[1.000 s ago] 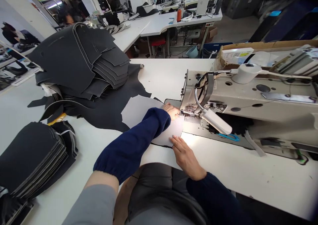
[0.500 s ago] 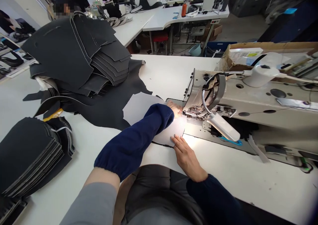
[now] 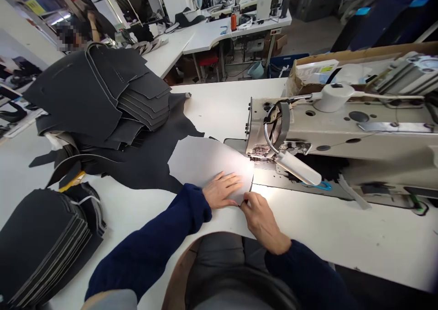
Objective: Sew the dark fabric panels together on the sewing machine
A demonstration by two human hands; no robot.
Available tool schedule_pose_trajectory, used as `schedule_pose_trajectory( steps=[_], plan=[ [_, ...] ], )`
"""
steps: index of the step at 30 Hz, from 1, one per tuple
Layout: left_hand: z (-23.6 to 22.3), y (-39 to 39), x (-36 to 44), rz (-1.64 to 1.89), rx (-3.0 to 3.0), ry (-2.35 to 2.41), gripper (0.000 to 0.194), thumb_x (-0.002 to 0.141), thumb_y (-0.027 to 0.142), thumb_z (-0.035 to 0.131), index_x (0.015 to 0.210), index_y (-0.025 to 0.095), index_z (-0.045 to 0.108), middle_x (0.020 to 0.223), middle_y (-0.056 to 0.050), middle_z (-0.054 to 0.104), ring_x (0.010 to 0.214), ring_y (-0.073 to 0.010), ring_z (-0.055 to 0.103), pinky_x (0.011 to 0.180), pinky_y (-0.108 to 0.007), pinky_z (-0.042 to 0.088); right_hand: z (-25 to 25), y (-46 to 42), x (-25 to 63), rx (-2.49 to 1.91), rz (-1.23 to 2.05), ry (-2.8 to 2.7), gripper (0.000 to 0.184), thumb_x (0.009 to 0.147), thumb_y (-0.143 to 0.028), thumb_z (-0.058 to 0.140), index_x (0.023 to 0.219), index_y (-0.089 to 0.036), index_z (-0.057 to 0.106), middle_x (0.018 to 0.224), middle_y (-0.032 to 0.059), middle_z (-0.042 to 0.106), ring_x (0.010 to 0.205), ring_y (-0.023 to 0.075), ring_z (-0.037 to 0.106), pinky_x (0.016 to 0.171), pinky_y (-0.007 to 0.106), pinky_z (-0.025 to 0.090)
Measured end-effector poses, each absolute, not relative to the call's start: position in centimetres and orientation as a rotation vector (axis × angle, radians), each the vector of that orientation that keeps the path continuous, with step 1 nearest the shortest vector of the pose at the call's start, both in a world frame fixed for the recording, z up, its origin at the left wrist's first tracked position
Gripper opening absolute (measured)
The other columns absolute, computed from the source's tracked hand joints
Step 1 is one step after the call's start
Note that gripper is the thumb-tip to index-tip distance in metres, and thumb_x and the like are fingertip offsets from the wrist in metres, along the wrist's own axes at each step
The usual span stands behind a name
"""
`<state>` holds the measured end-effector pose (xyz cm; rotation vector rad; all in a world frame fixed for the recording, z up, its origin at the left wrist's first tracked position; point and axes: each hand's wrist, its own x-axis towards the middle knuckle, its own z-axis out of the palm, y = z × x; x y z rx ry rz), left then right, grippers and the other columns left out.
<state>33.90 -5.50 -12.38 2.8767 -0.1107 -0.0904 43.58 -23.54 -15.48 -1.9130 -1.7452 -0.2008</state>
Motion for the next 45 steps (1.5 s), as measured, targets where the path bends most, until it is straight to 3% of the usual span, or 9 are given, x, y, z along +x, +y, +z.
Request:
schedule_pose_trajectory(
  steps=[3,6,8,13,17,24,32,40,45],
  plan=[
    [-12.4,-5.2,32.8,-0.111,2.891,-0.086,0.054,0.092,0.047,0.043,0.138,0.019,0.037,0.147,-0.010,0.032,0.138,-0.0233,0.023,0.112,-0.044,0.024,-15.1,-24.3,42.6,-1.924,-0.128,-1.773,0.020,0.091,-0.016,0.042,0.093,-0.015,0.062,0.090,0.0091,0.055,0.083,0.0212,0.051,0.072,0.039,0.050],
    [-11.9,-5.3,33.1,-0.152,2.949,-0.161,0.057,0.088,0.046,0.048,0.137,0.019,0.039,0.147,-0.010,0.032,0.137,-0.0280,0.023,0.110,-0.049,0.027,-14.9,-24.7,42.0,-1.841,-0.101,-1.843,0.025,0.091,-0.017,0.044,0.111,-0.011,0.057,0.106,0.0139,0.056,0.103,0.0253,0.050,0.090,0.045,0.048],
    [-11.4,-5.7,33.3,-0.195,2.997,-0.201,0.053,0.087,0.034,0.049,0.137,0.019,0.039,0.147,-0.010,0.033,0.137,-0.0283,0.024,0.108,-0.049,0.029,-15.0,-24.8,41.9,-1.804,-0.124,-1.896,0.031,0.091,-0.018,0.044,0.119,-0.008,0.053,0.118,0.0167,0.054,0.117,0.0273,0.045,0.099,0.046,0.043],
    [-11.0,-6.9,33.6,-0.251,3.068,-0.118,0.057,0.080,0.015,0.046,0.137,0.020,0.040,0.147,-0.008,0.033,0.136,-0.0281,0.026,0.107,-0.047,0.031,-15.5,-24.3,41.3,-1.813,-0.188,-1.976,0.040,0.092,-0.023,0.045,0.128,-0.006,0.047,0.128,0.0183,0.052,0.118,0.0285,0.048,0.098,0.047,0.044],
    [-10.9,-7.5,34.1,-0.218,3.079,-0.041,0.050,0.085,0.018,0.042,0.135,0.025,0.042,0.147,-0.003,0.034,0.132,-0.0285,0.031,0.103,-0.048,0.034,-15.7,-23.9,40.9,-1.849,-0.222,-1.988,0.042,0.093,-0.026,0.044,0.127,-0.002,0.048,0.125,0.0198,0.054,0.117,0.0303,0.049,0.096,0.047,0.046],
    [-10.8,-7.0,35.4,-0.213,3.102,-0.010,0.048,0.086,0.019,0.041,0.134,0.026,0.045,0.143,-0.005,0.040,0.130,-0.0278,0.032,0.101,-0.048,0.035,-15.6,-23.0,40.9,-1.908,-0.203,-1.951,0.047,0.091,-0.030,0.049,0.125,0.001,0.049,0.127,0.0236,0.051,0.120,0.0336,0.046,0.099,0.048,0.043],
    [-11.1,-6.5,36.6,-0.157,3.132,0.043,0.044,0.091,0.022,0.036,0.133,0.027,0.044,0.147,0.003,0.033,0.132,-0.0267,0.029,0.105,-0.046,0.031,-15.9,-21.4,40.7,-1.907,-0.257,-1.928,0.042,0.090,-0.029,0.049,0.118,0.002,0.054,0.121,0.0243,0.055,0.119,0.0347,0.047,0.101,0.049,0.042],
    [-11.0,-4.8,38.1,-0.128,3.101,-0.138,0.040,0.090,0.021,0.042,0.129,0.021,0.049,0.141,-0.008,0.041,0.125,-0.0235,0.039,0.102,-0.039,0.035,-16.3,-20.0,41.1,-1.947,-0.283,-1.923,0.043,0.091,-0.031,0.047,0.117,0.002,0.055,0.122,0.0252,0.054,0.121,0.0358,0.045,0.101,0.051,0.041],
    [-11.5,-3.6,38.1,-0.169,3.002,-0.288,0.035,0.088,0.017,0.045,0.122,0.018,0.054,0.135,-0.006,0.048,0.128,-0.0193,0.040,0.106,-0.031,0.035,-16.6,-19.6,41.7,-1.973,-0.299,-1.922,0.046,0.092,-0.031,0.045,0.121,0.005,0.052,0.126,0.0266,0.050,0.122,0.0358,0.044,0.103,0.050,0.039]
  ],
)
